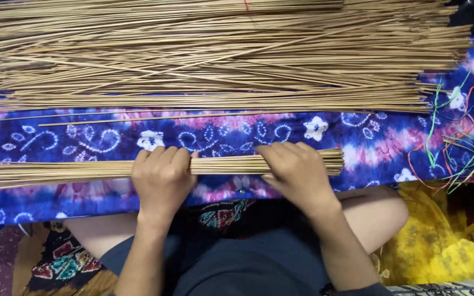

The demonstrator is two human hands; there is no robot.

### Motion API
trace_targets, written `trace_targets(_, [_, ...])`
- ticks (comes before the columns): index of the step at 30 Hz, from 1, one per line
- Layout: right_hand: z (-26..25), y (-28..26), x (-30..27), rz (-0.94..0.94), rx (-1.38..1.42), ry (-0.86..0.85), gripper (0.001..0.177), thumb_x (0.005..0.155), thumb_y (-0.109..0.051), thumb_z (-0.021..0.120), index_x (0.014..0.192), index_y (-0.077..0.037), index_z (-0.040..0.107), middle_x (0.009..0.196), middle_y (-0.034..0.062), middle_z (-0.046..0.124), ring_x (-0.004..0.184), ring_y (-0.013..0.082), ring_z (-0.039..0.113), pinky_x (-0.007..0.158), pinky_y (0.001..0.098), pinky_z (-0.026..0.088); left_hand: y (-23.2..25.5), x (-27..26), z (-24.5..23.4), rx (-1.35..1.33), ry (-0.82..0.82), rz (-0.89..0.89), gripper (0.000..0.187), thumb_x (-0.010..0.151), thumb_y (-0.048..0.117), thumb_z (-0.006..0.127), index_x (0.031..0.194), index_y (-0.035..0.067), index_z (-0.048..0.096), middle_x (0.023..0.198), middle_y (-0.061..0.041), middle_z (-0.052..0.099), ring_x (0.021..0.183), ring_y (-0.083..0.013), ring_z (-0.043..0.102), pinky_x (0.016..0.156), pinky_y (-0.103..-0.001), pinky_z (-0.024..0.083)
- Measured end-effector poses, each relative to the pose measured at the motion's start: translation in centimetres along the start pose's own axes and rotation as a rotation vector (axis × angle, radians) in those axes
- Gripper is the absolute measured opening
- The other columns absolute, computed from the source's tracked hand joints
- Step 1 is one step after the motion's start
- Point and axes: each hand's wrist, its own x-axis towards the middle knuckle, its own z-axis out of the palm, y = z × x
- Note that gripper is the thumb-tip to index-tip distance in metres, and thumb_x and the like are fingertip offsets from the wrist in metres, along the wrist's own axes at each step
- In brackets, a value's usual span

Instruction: Aligning a bundle of thin wooden sticks by tapping them against a surface to make the ends flush.

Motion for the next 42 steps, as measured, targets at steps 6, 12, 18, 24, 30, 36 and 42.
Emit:
trace_targets(6, [-0.5,3.1,-0.9,0.069,0.013,-0.055,0.057,0.056,-0.02,0.094,0.105,-0.016,0.067,0.088,0.0031,0.074,0.088,0.0274,0.072,0.078,0.0449,0.056,-2.5,-1.1,-1.7,-0.079,-0.23,-0.001,0.03,0.06,0.024,0.088,0.077,0.015,0.065,0.066,-0.004,0.059,0.071,-0.0287,0.064,0.071,-0.043,0.05])
trace_targets(12, [-2.1,3.7,-0.2,0.219,0.089,-0.142,0.039,0.068,-0.027,0.087,0.102,-0.021,0.07,0.083,0.0027,0.073,0.088,0.0293,0.072,0.077,0.0441,0.054,-3.6,-0.6,-3.2,-0.218,-0.279,0.03,0.028,0.092,0.04,0.073,0.102,0.014,0.071,0.076,-0.003,0.062,0.079,-0.0257,0.064,0.08,-0.042,0.047])
trace_targets(18, [-2.5,3.4,0.8,0.353,0.165,-0.329,0.038,0.072,-0.021,0.079,0.11,-0.022,0.075,0.094,0.0054,0.079,0.098,0.0332,0.073,0.086,0.0466,0.054,-4.4,-0.6,-1.4,-0.222,-0.221,0.038,0.031,0.097,0.046,0.068,0.099,0.015,0.069,0.076,-0.002,0.059,0.078,-0.0247,0.061,0.077,-0.041,0.045])
trace_targets(24, [-1.7,4.6,0.7,0.314,0.108,-0.374,0.036,0.074,-0.02,0.078,0.109,-0.022,0.074,0.095,0.0035,0.076,0.1,0.0306,0.072,0.088,0.0433,0.054,-4.5,-0.4,-0.9,-0.199,-0.238,0.04,0.031,0.099,0.045,0.066,0.097,0.015,0.068,0.077,-0.002,0.056,0.081,-0.0252,0.059,0.081,-0.042,0.044])
trace_targets(30, [-1.1,4.5,1.1,0.3,0.123,-0.41,0.038,0.075,-0.016,0.076,0.112,-0.018,0.073,0.098,0.0061,0.075,0.103,0.0325,0.071,0.092,0.0452,0.052,-4.8,-0.8,-0.3,-0.187,-0.259,0.045,0.032,0.097,0.046,0.068,0.096,0.013,0.067,0.08,-0.002,0.056,0.085,-0.0261,0.059,0.088,-0.045,0.044])
trace_targets(36, [-0.3,5.1,0.9,0.268,0.132,-0.383,0.042,0.073,-0.013,0.077,0.114,-0.018,0.072,0.094,0.0044,0.074,0.1,0.0289,0.071,0.091,0.0419,0.051,-4.9,-0.8,0.2,-0.193,-0.297,0.061,0.031,0.097,0.044,0.068,0.096,0.013,0.067,0.079,-0.003,0.056,0.085,-0.0255,0.059,0.091,-0.046,0.043])
trace_targets(42, [-1.5,4.5,1.0,0.232,0.121,-0.365,0.044,0.071,-0.014,0.079,0.115,-0.018,0.072,0.093,0.0018,0.074,0.1,0.0246,0.07,0.092,0.0396,0.05,-5.0,-0.1,-0.7,-0.211,-0.295,0.081,0.033,0.099,0.047,0.065,0.093,0.014,0.066,0.077,-0.002,0.055,0.083,-0.0247,0.059,0.087,-0.045,0.045])
